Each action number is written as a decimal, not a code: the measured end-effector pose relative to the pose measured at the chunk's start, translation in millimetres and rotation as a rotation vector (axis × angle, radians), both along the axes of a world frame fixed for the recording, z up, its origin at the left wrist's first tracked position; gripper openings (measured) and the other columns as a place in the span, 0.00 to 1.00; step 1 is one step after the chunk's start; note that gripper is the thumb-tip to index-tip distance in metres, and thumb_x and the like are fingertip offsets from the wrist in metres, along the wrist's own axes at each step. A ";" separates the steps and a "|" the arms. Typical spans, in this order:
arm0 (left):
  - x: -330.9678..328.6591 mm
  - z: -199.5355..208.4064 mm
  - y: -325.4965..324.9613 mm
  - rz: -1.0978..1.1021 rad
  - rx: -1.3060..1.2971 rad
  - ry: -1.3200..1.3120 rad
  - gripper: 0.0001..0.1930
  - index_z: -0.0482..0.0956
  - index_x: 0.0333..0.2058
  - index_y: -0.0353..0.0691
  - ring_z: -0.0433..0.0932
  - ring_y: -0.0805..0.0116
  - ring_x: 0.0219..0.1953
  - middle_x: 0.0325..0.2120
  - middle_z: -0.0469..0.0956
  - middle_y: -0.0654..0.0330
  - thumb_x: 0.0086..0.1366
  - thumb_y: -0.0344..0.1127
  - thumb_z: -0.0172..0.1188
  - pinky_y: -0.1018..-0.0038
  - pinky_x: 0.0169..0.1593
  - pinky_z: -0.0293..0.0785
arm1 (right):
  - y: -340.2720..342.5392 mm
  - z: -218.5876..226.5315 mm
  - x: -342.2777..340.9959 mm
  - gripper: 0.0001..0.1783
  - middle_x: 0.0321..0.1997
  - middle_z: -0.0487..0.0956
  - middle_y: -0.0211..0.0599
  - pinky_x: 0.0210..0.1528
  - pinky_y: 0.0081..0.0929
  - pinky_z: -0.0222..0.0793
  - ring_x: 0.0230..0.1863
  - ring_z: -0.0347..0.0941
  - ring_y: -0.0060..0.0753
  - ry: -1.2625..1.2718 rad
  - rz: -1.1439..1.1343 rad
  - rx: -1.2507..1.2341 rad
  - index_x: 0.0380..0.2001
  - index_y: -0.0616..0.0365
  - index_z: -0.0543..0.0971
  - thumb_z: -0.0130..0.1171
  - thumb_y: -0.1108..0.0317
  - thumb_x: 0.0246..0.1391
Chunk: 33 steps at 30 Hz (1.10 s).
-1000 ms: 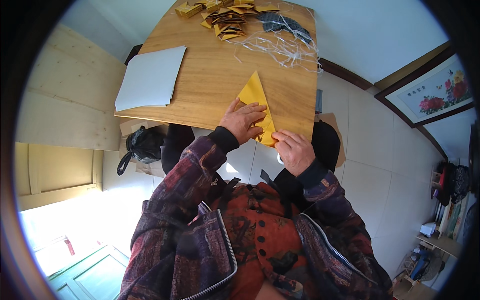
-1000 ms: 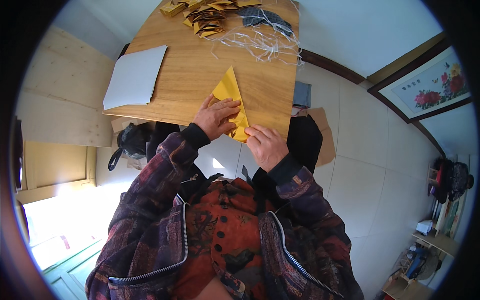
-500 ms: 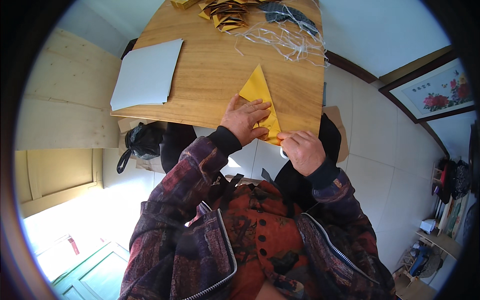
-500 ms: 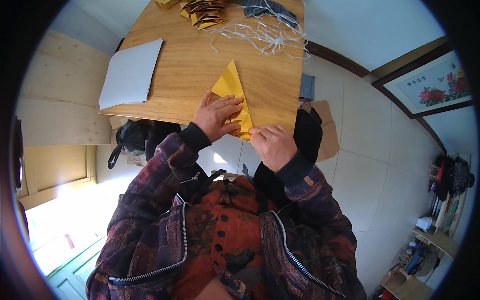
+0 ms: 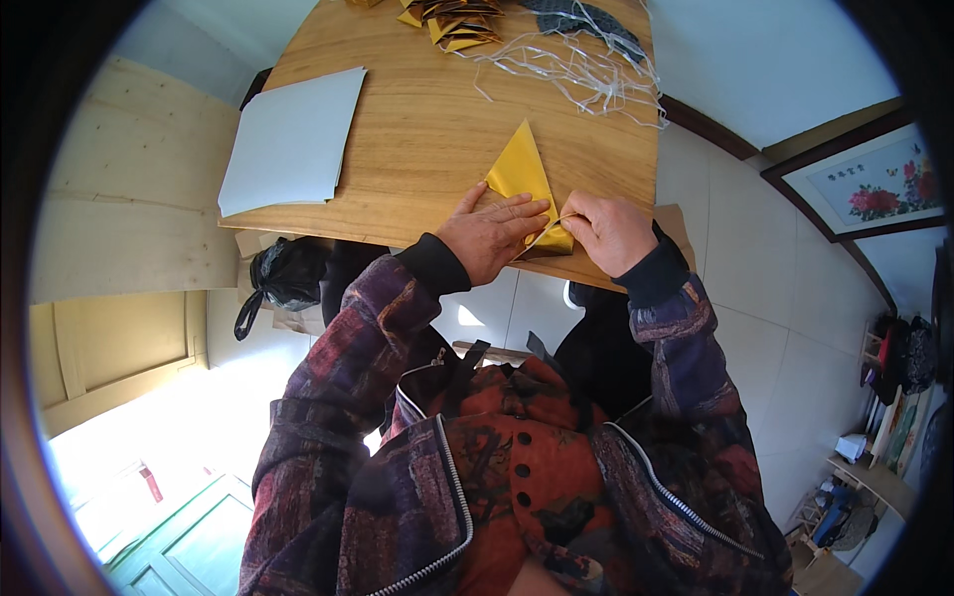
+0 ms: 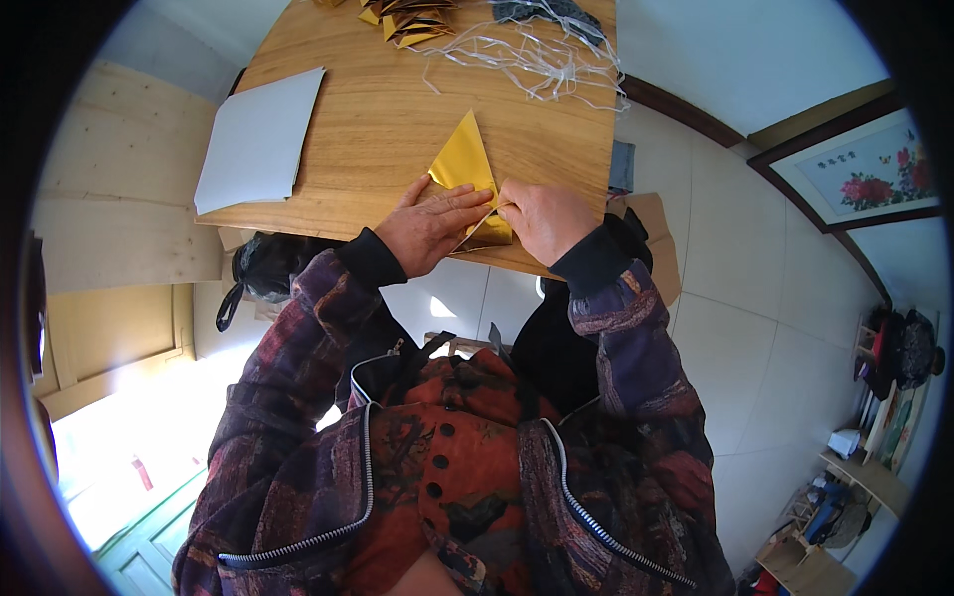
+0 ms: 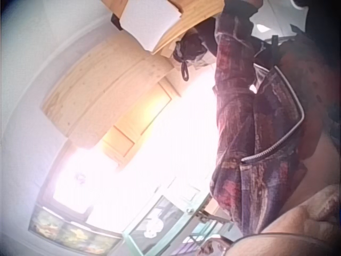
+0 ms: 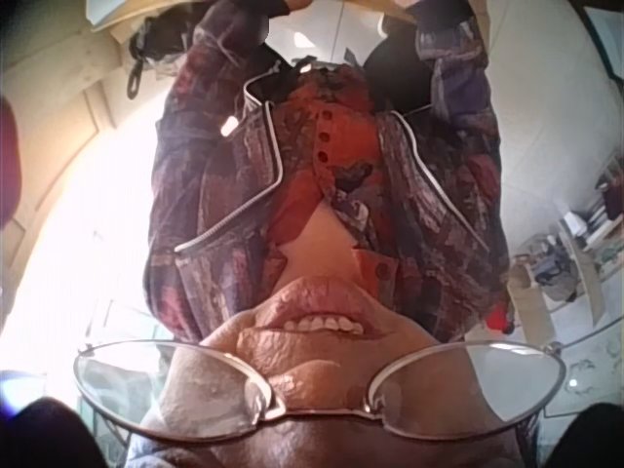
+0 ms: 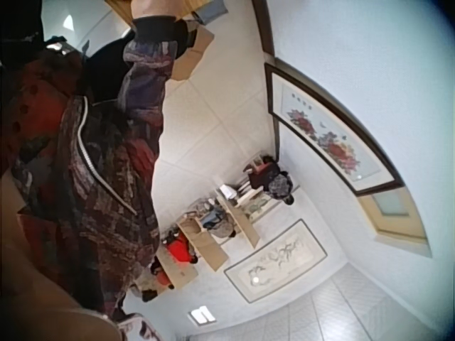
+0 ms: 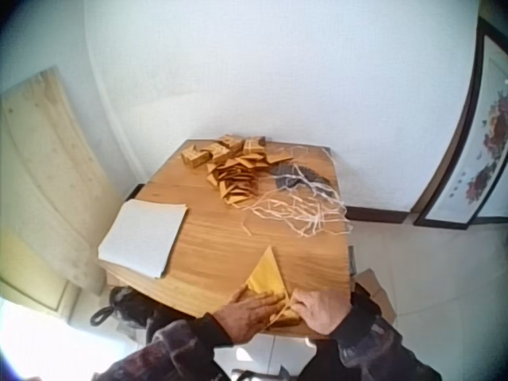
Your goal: The person folds a sheet of gold-colored paper by hand on a low wooden table, pressing creases and shaping it into a triangular packet. They repeat the folding process on a second sheet, creating similar finished units.
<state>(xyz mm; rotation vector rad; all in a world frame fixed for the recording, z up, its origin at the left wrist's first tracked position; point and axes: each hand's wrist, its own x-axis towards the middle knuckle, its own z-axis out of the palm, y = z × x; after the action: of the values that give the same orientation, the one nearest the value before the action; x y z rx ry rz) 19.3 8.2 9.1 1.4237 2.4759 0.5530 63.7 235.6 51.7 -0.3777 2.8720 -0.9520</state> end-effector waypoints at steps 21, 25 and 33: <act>-2.7 -0.8 -3.3 -0.047 -0.009 -0.018 0.28 0.62 0.64 0.47 0.54 0.69 0.70 0.68 0.56 0.67 0.65 0.30 0.50 0.48 0.69 0.40 | -8.1 -17.1 55.2 0.19 0.53 0.74 0.35 0.50 0.34 0.69 0.50 0.70 0.44 0.265 -0.010 -0.074 0.42 0.54 0.76 0.67 0.78 0.43; -1.5 0.3 -4.1 -0.030 0.002 -0.043 0.27 0.63 0.64 0.47 0.54 0.69 0.70 0.68 0.56 0.68 0.66 0.29 0.49 0.49 0.69 0.40 | -11.1 -24.2 49.8 0.14 0.50 0.76 0.32 0.48 0.33 0.69 0.47 0.71 0.42 0.348 0.005 -0.095 0.34 0.54 0.78 0.65 0.81 0.42; -3.0 -1.9 -4.0 -0.043 -0.033 -0.006 0.26 0.63 0.64 0.48 0.53 0.69 0.70 0.68 0.55 0.68 0.67 0.30 0.48 0.49 0.69 0.39 | -4.2 -30.1 44.6 0.07 0.41 0.79 0.29 0.45 0.31 0.70 0.44 0.72 0.40 0.225 0.052 -0.221 0.30 0.55 0.79 0.63 0.77 0.45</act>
<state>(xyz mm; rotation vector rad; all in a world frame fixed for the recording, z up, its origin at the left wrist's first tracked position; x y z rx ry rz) 16.3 4.2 7.2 1.4573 2.4318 0.5040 108.3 231.4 21.7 -0.6109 2.9405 -1.2993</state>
